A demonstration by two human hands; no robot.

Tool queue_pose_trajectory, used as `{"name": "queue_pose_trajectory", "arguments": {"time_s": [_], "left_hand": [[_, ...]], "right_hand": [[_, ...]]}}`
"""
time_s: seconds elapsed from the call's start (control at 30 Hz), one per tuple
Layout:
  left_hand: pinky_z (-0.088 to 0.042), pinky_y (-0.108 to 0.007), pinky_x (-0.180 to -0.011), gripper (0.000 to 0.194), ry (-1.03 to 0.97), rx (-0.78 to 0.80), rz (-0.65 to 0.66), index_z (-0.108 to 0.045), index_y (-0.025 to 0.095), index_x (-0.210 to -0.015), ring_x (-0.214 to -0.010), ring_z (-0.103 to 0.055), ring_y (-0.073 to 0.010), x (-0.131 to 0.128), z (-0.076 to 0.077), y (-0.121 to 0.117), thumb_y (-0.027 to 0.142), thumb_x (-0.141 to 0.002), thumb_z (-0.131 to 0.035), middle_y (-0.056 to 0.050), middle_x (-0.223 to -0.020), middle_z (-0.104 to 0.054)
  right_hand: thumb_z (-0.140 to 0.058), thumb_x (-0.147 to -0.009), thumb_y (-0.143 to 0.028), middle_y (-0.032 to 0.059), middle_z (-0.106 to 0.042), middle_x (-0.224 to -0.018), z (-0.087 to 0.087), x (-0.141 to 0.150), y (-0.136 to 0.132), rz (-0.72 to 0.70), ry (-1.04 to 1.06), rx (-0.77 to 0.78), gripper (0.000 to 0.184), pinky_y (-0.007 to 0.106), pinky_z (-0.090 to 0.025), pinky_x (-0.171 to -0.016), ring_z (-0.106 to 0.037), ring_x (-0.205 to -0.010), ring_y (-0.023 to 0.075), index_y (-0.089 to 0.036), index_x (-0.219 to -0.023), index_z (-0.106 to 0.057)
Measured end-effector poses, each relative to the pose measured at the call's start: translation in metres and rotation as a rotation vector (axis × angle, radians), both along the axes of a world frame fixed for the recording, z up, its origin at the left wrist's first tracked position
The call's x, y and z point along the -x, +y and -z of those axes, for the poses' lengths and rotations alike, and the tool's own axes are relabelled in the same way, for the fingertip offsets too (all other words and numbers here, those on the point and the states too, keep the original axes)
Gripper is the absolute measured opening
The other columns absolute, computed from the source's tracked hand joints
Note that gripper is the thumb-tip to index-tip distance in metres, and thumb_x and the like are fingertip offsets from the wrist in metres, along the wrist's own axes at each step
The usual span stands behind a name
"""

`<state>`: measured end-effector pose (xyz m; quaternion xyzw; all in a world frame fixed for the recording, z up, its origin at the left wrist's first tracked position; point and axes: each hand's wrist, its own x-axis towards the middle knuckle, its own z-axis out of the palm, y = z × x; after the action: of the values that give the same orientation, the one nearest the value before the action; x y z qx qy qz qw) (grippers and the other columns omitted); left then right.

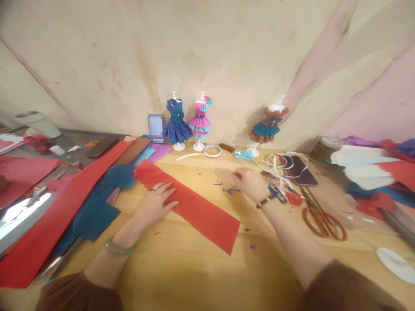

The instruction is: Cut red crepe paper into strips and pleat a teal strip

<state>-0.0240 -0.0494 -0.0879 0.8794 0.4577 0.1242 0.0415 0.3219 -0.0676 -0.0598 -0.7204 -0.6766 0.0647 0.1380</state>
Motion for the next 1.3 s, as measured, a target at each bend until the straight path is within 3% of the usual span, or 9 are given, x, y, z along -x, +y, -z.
{"name": "queue_pose_trajectory", "arguments": {"time_s": [0.1,0.23,0.47,0.67,0.77,0.9,1.03,1.17,1.3], "left_hand": [[-0.038,-0.048,-0.104,0.044,-0.003,0.017,-0.007,-0.062,0.017,-0.122,-0.126,-0.044,-0.0313,0.0,-0.001,-0.001,0.042,-0.086,-0.059,-0.013,-0.136,-0.053],[-0.038,-0.048,-0.105,0.041,-0.047,0.012,0.007,-0.064,0.018,-0.119,-0.127,-0.043,-0.0306,0.0,0.003,-0.002,0.039,-0.085,-0.061,-0.013,-0.135,-0.054],[-0.038,-0.048,-0.104,0.04,-0.107,0.0,0.01,-0.064,0.022,-0.119,-0.126,-0.044,-0.0302,0.001,0.015,0.002,0.04,-0.084,-0.061,-0.011,-0.135,-0.054],[-0.036,-0.048,-0.106,0.041,-0.11,0.042,0.02,-0.063,0.021,-0.121,-0.128,-0.042,-0.0305,0.0,0.013,0.003,0.041,-0.085,-0.06,-0.011,-0.135,-0.054],[-0.036,-0.046,-0.106,0.04,-0.115,0.02,0.044,-0.064,0.021,-0.12,-0.126,-0.043,-0.0294,-0.001,0.011,0.002,0.041,-0.086,-0.06,-0.01,-0.133,-0.055],[-0.036,-0.044,-0.105,0.039,-0.116,-0.019,0.075,-0.064,0.02,-0.12,-0.124,-0.044,-0.0289,-0.002,0.01,0.001,0.04,-0.086,-0.06,-0.01,-0.132,-0.056],[-0.036,-0.044,-0.105,0.041,-0.106,-0.026,0.097,-0.062,0.02,-0.122,-0.125,-0.043,-0.0288,-0.001,0.012,0.0,0.041,-0.086,-0.058,-0.011,-0.133,-0.055],[-0.036,-0.043,-0.104,0.042,-0.103,-0.03,0.106,-0.062,0.019,-0.121,-0.124,-0.043,-0.029,0.0,0.013,0.0,0.043,-0.088,-0.056,-0.01,-0.132,-0.056],[-0.036,-0.043,-0.103,0.042,-0.107,-0.033,0.109,-0.062,0.02,-0.121,-0.124,-0.043,-0.0289,0.0,0.014,0.001,0.044,-0.088,-0.056,-0.01,-0.131,-0.056]], "right_hand": [[-0.047,-0.092,-0.024,0.0139,-0.068,-0.109,-0.011,-0.014,0.064,0.083,-0.075,-0.046,0.026,0.038,-0.047,-0.089,-0.062,-0.103,0.0268,-0.015,-0.106,-0.066],[-0.056,-0.092,-0.033,0.0092,-0.06,-0.12,-0.007,-0.02,0.128,0.109,-0.158,-0.018,0.03,0.042,-0.05,-0.089,-0.06,-0.104,0.0215,-0.017,-0.118,-0.058],[-0.057,-0.092,-0.033,0.0088,-0.059,-0.12,0.014,-0.02,0.167,0.122,-0.235,0.025,0.033,0.042,-0.053,-0.084,-0.061,-0.101,0.0208,-0.016,-0.12,-0.056],[-0.048,-0.096,-0.026,0.0101,-0.064,-0.113,-0.01,-0.01,0.145,-0.033,-0.228,-0.115,0.029,0.042,-0.05,-0.089,-0.062,-0.102,0.0222,-0.017,-0.123,-0.055],[-0.042,-0.096,-0.021,0.0108,-0.066,-0.116,-0.018,0.018,0.106,-0.29,-0.22,-0.164,0.03,0.039,-0.046,-0.097,-0.059,-0.112,0.0235,-0.019,-0.123,-0.055],[-0.051,-0.093,-0.029,0.0036,-0.07,-0.103,-0.012,0.063,0.045,-0.698,-0.233,-0.092,0.021,0.032,-0.047,-0.092,-0.063,-0.099,0.0184,-0.026,-0.108,-0.065],[-0.033,-0.098,-0.013,0.0094,-0.07,-0.096,-0.006,0.083,0.019,-1.054,-0.348,-0.108,0.035,0.035,-0.049,-0.082,-0.062,-0.089,0.0187,-0.019,-0.122,-0.059],[-0.036,-0.099,-0.016,0.0098,-0.07,-0.095,-0.005,0.084,0.022,-1.171,-0.455,-0.137,0.032,0.036,-0.047,-0.079,-0.059,-0.089,0.0199,-0.015,-0.119,-0.06],[-0.039,-0.099,-0.019,0.0088,-0.071,-0.093,-0.005,0.083,0.021,-1.187,-0.476,-0.145,0.029,0.035,-0.045,-0.075,-0.058,-0.087,0.0202,-0.016,-0.112,-0.064]]}}
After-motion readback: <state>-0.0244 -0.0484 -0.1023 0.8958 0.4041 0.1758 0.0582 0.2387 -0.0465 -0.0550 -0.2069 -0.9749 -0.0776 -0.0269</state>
